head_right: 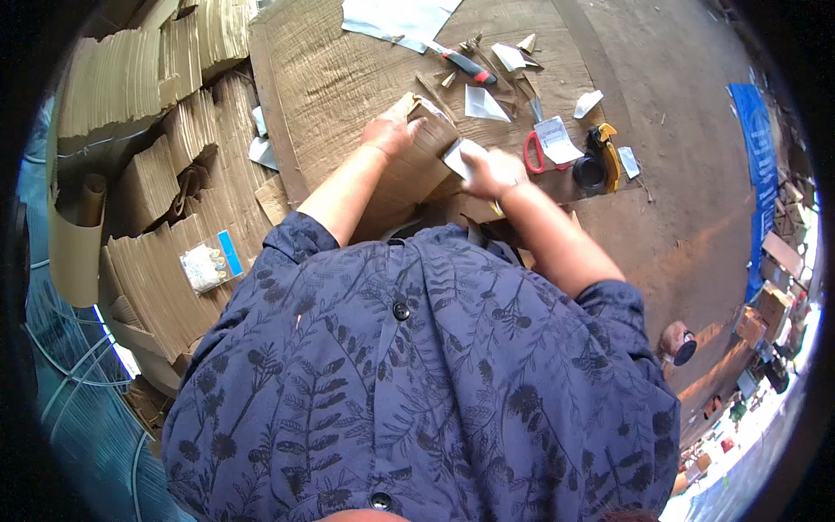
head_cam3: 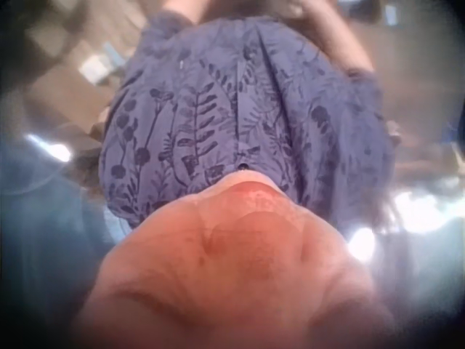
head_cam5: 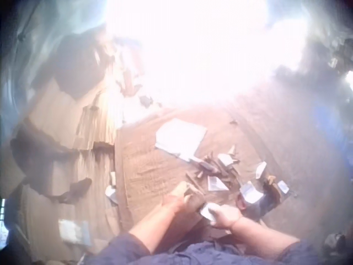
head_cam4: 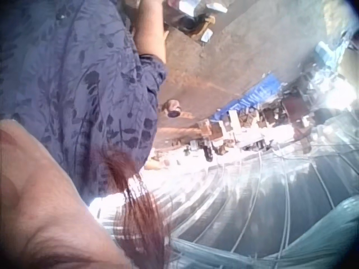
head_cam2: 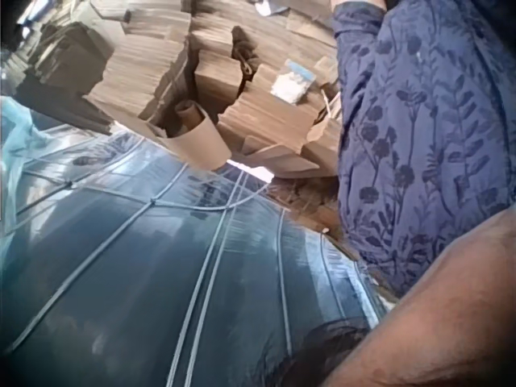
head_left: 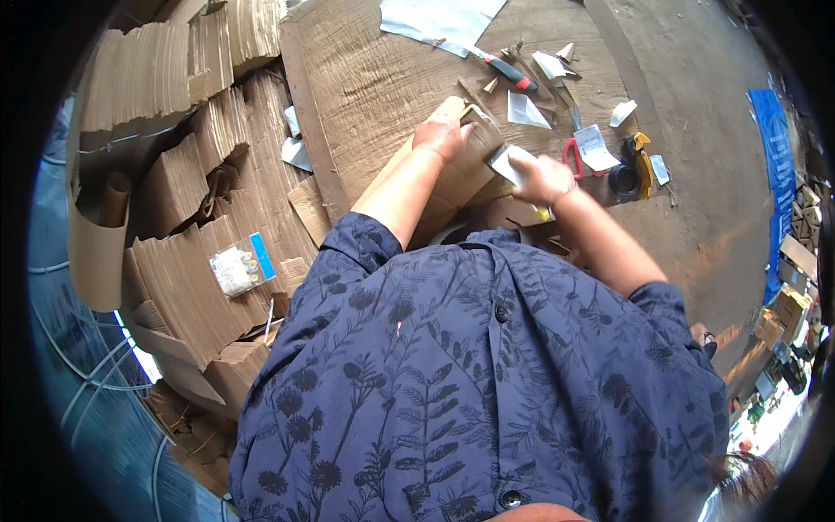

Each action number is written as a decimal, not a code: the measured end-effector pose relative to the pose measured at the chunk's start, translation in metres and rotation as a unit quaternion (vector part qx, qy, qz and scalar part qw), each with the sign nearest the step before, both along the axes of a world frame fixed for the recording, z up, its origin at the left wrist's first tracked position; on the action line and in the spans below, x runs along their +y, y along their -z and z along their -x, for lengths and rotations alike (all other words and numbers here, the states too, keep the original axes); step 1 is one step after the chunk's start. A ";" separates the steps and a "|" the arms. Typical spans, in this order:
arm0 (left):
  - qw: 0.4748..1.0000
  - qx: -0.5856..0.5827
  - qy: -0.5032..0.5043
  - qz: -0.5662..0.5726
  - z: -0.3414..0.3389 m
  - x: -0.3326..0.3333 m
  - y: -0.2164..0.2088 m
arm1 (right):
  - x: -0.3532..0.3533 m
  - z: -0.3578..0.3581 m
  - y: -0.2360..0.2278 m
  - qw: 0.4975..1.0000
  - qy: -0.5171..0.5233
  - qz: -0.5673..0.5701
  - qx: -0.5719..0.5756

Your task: The person assembles a cardboard box by cutting a sheet to size, folding the flaps, and sealing the seams with a tape dispenser. They also handle a small plastic bag and a cylindrical cardboard roll during the process.

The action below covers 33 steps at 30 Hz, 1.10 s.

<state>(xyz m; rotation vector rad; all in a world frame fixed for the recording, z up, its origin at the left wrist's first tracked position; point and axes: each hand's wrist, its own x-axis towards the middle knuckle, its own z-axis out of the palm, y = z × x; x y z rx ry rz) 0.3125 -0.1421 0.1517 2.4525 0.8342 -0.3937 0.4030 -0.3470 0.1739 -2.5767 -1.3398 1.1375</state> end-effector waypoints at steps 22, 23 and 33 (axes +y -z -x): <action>0.997 -0.078 0.009 -0.007 0.010 -0.003 0.004 | -0.033 0.031 0.124 0.716 0.556 -0.394 0.151; 0.998 -0.061 -0.002 0.001 0.010 -0.002 0.004 | -0.027 0.034 0.117 0.709 0.545 -0.416 0.163; 0.993 -0.108 0.026 -0.045 0.082 0.004 0.034 | -0.046 0.016 0.104 0.735 0.498 -0.440 0.133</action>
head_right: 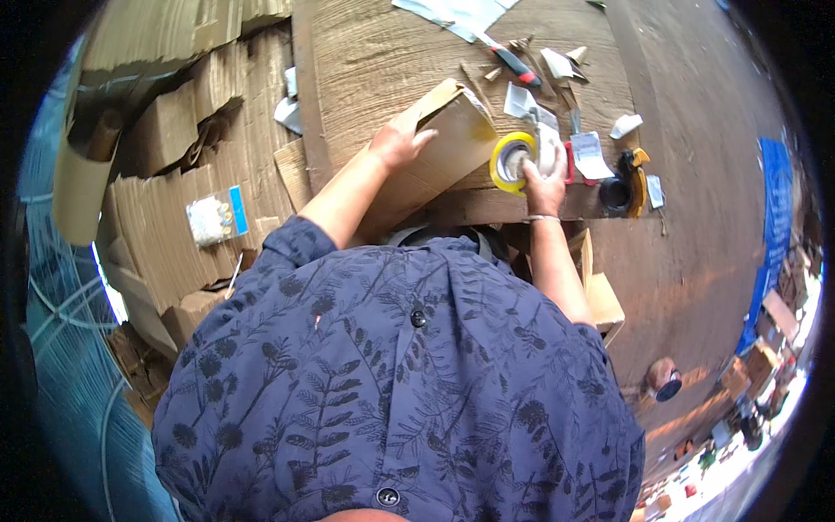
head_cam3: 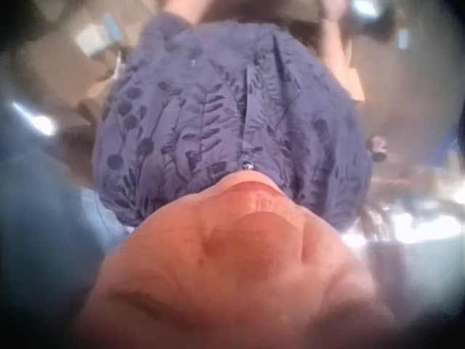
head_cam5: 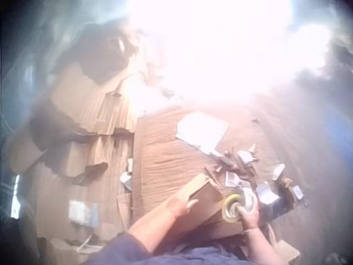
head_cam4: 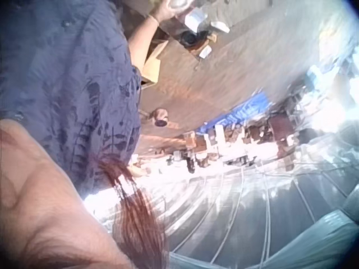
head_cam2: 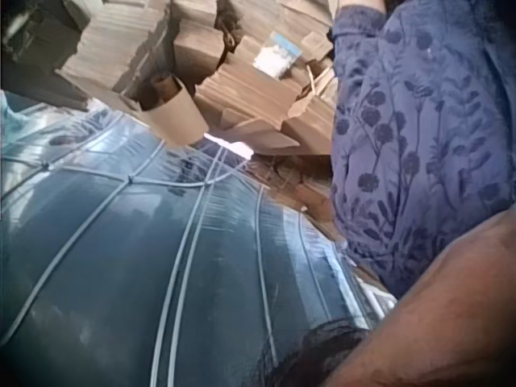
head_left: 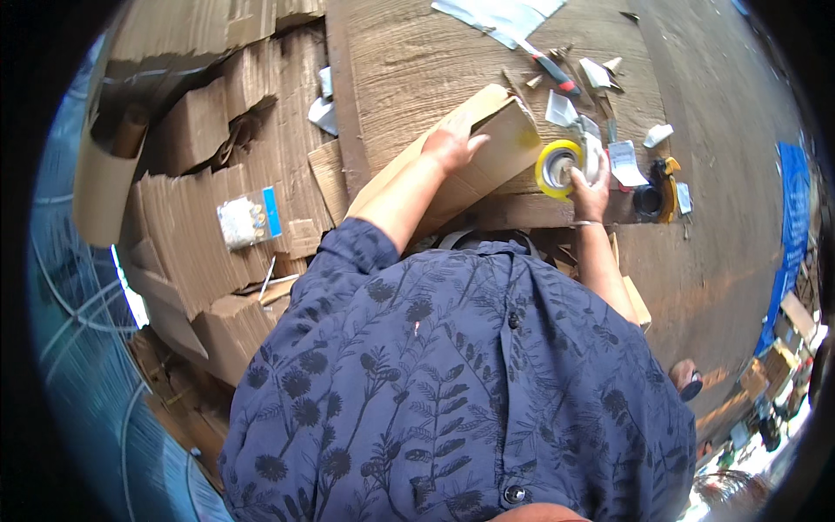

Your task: The person assembles a cardboard box by cutting a sheet to size, folding the flaps, and sealing the seams with a tape dispenser. They also handle a small plastic bag and a cylindrical cardboard roll during the process.

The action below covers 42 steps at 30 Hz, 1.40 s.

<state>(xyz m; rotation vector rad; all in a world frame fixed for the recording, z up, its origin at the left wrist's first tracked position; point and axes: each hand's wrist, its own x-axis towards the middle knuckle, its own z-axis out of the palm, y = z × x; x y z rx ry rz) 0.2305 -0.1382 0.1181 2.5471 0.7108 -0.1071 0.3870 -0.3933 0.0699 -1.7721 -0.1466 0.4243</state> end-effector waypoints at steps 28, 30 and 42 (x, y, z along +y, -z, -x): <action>0.633 -0.229 -0.303 0.675 0.059 -0.067 -0.106 | 0.010 0.059 -0.172 0.817 -0.395 0.064 -0.415; 0.656 -0.200 -0.300 0.663 0.065 -0.057 -0.095 | 0.013 0.065 -0.182 0.813 -0.400 0.076 -0.417; 0.782 -0.229 -0.370 0.446 0.067 0.086 -0.005 | 0.004 0.100 -0.200 0.807 -0.393 0.277 -0.345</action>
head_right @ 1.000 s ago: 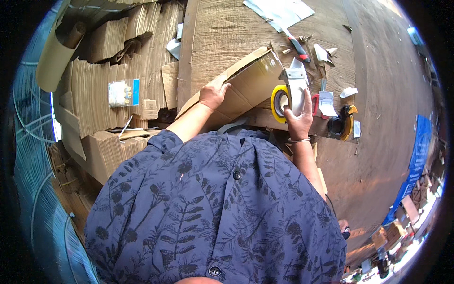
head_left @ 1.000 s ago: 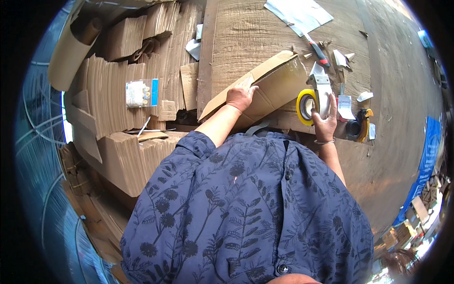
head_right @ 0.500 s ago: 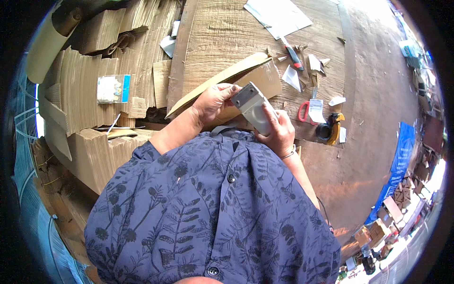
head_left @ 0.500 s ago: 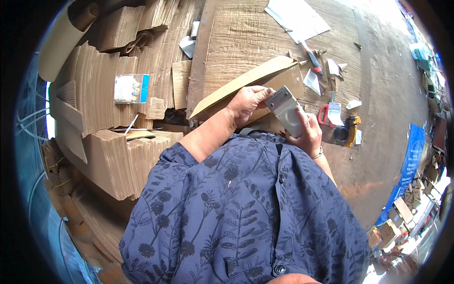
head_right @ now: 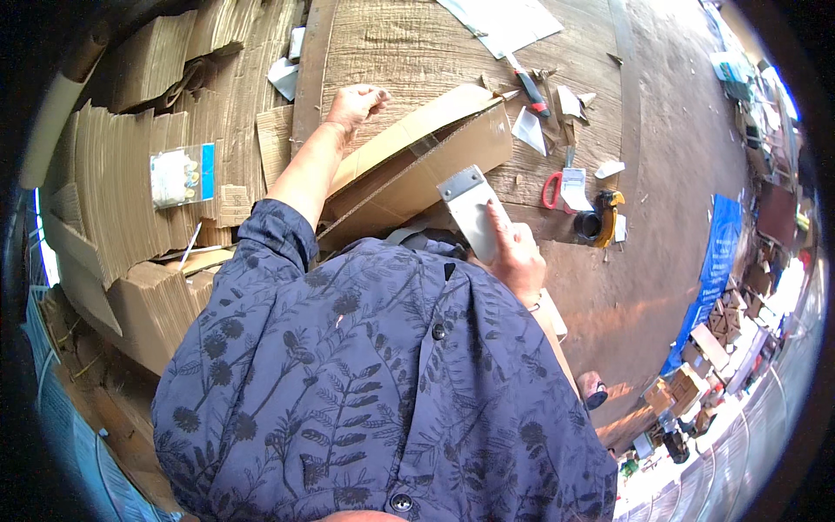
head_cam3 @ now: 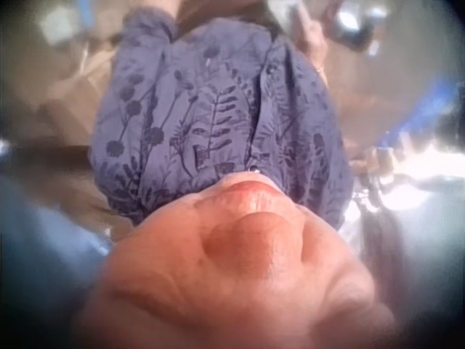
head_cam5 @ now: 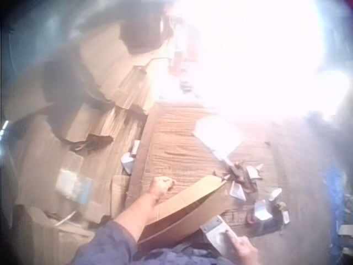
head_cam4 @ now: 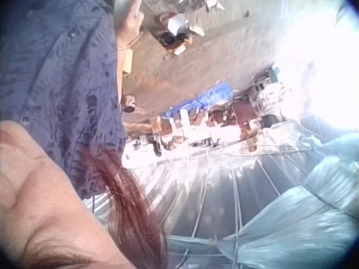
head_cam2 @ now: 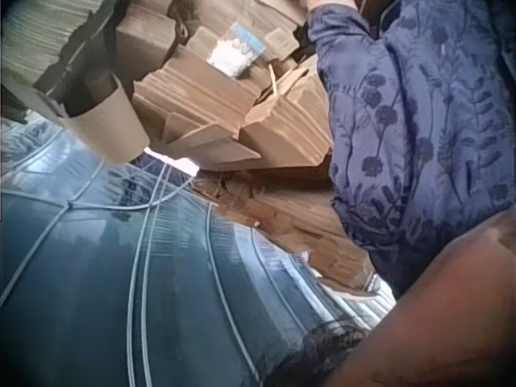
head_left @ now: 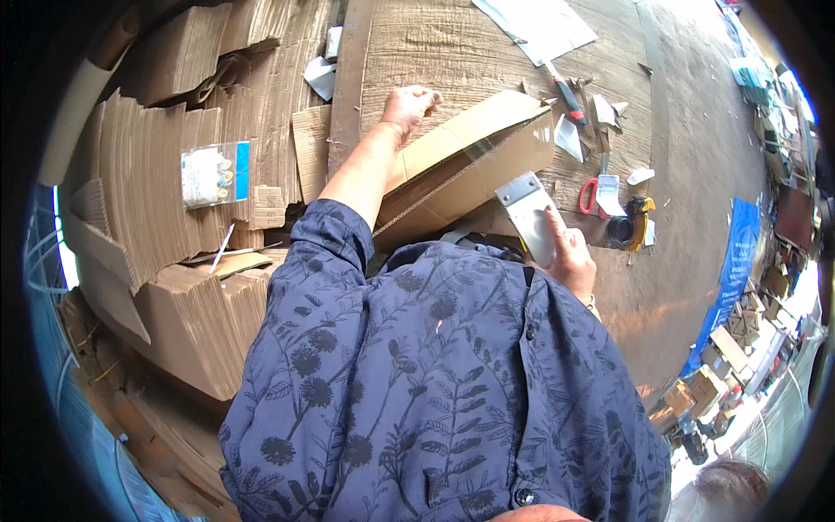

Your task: The person assembles a cardboard box by cutting a sheet to size, folding the flaps, and sealing the seams with a tape dispenser. They also handle a small plastic bag and a cylindrical cardboard roll during the process.

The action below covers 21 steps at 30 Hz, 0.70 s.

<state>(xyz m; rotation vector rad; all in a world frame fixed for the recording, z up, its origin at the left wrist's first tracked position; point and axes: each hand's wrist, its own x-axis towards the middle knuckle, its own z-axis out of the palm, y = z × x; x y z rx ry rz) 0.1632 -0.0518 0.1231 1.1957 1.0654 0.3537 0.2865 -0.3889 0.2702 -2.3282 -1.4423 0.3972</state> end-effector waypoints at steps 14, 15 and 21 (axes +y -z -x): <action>0.972 0.166 0.117 -0.119 -0.020 -0.023 0.105 | 0.042 0.013 0.049 0.998 0.024 0.046 0.043; 0.969 0.169 0.121 -0.133 -0.018 -0.030 0.108 | 0.042 0.014 0.053 0.997 0.028 0.049 0.055; 0.944 0.239 0.155 -0.165 0.019 -0.014 0.138 | 0.035 0.014 0.080 0.997 0.016 0.005 0.071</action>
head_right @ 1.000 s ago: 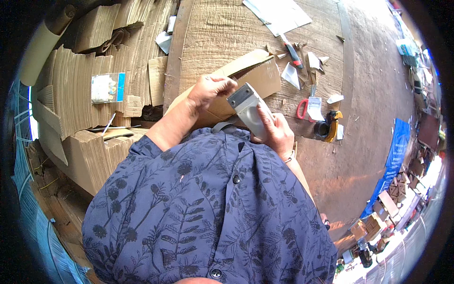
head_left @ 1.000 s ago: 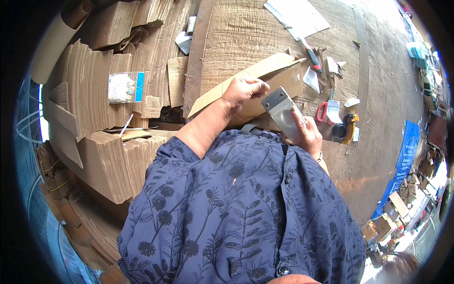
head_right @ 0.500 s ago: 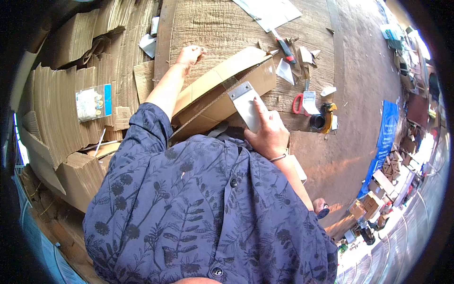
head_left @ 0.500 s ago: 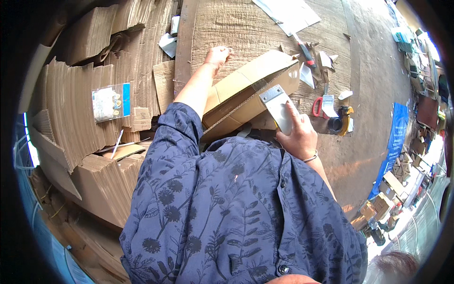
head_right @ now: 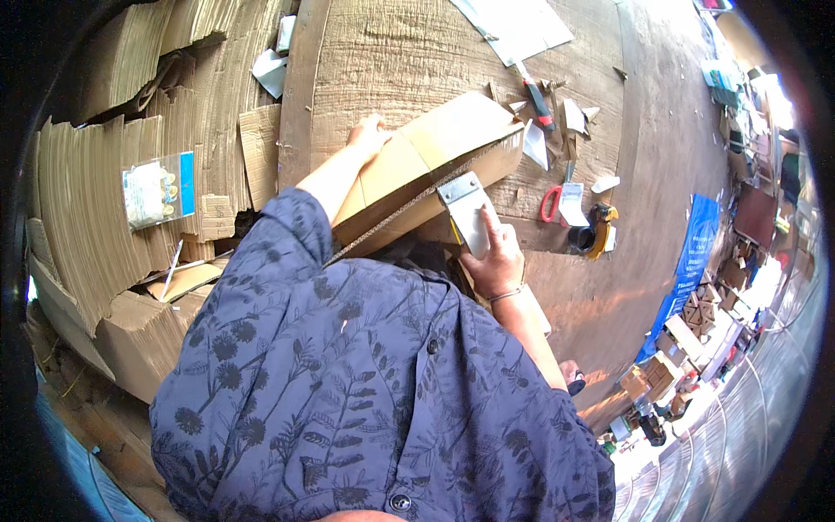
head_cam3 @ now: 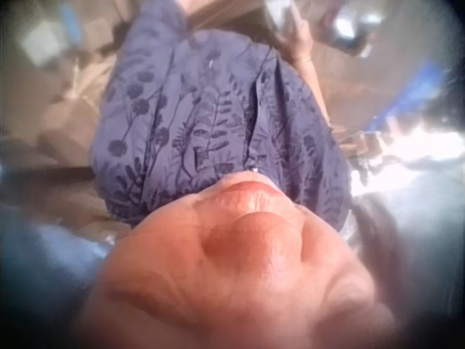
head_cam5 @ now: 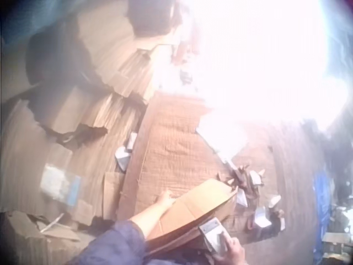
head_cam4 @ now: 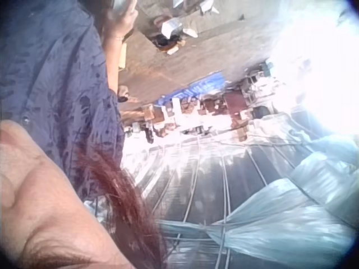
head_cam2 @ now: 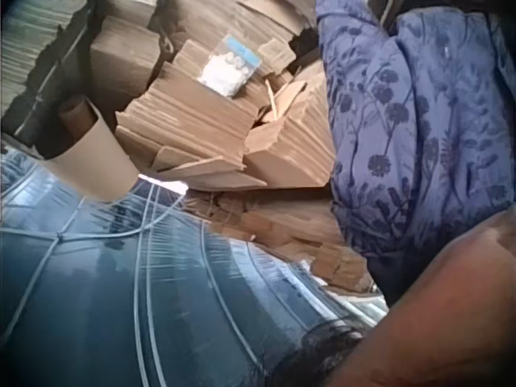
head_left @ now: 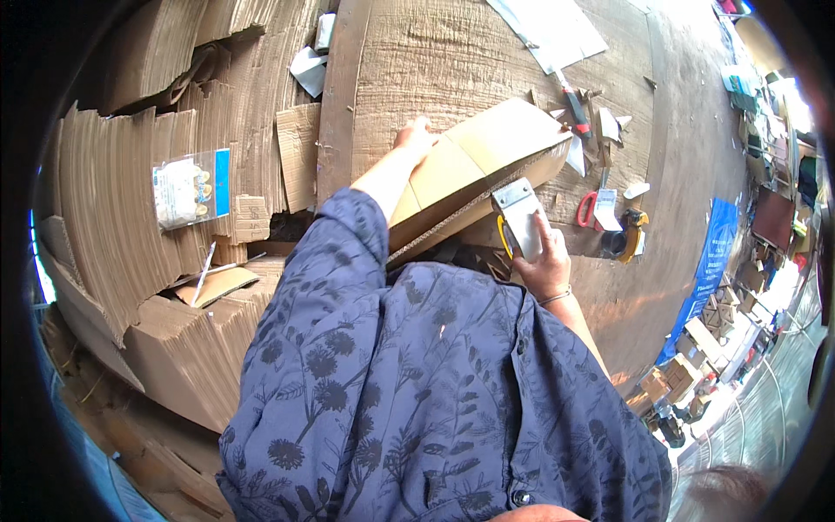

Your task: The person assembles a cardboard box by cutting a sheet to size, folding the flaps, and sealing the seams with a tape dispenser. They also handle a small plastic bag and a cylindrical cardboard roll during the process.

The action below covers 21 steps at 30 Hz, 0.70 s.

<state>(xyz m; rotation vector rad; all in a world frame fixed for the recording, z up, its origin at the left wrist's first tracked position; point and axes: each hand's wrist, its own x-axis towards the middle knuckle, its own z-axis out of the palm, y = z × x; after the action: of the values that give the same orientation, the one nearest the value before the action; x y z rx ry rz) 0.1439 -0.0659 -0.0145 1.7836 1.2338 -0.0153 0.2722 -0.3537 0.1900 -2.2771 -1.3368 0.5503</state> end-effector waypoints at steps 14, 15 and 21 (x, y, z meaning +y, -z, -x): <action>0.948 -0.016 0.302 0.098 -0.021 -0.004 -0.057 | 0.006 0.000 0.025 0.999 -0.007 -0.027 -0.028; 0.935 -0.031 0.339 0.101 -0.023 -0.005 -0.068 | 0.006 0.000 0.025 1.000 0.002 -0.016 -0.015; 0.937 -0.045 0.346 -0.003 0.005 -0.064 -0.140 | 0.003 0.001 0.032 1.000 0.013 -0.013 0.008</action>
<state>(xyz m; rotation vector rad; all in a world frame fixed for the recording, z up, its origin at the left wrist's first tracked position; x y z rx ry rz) 0.1385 -0.1302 0.1252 2.1128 0.4905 -0.3297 0.2717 -0.3510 0.1583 -2.2615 -1.2965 0.5369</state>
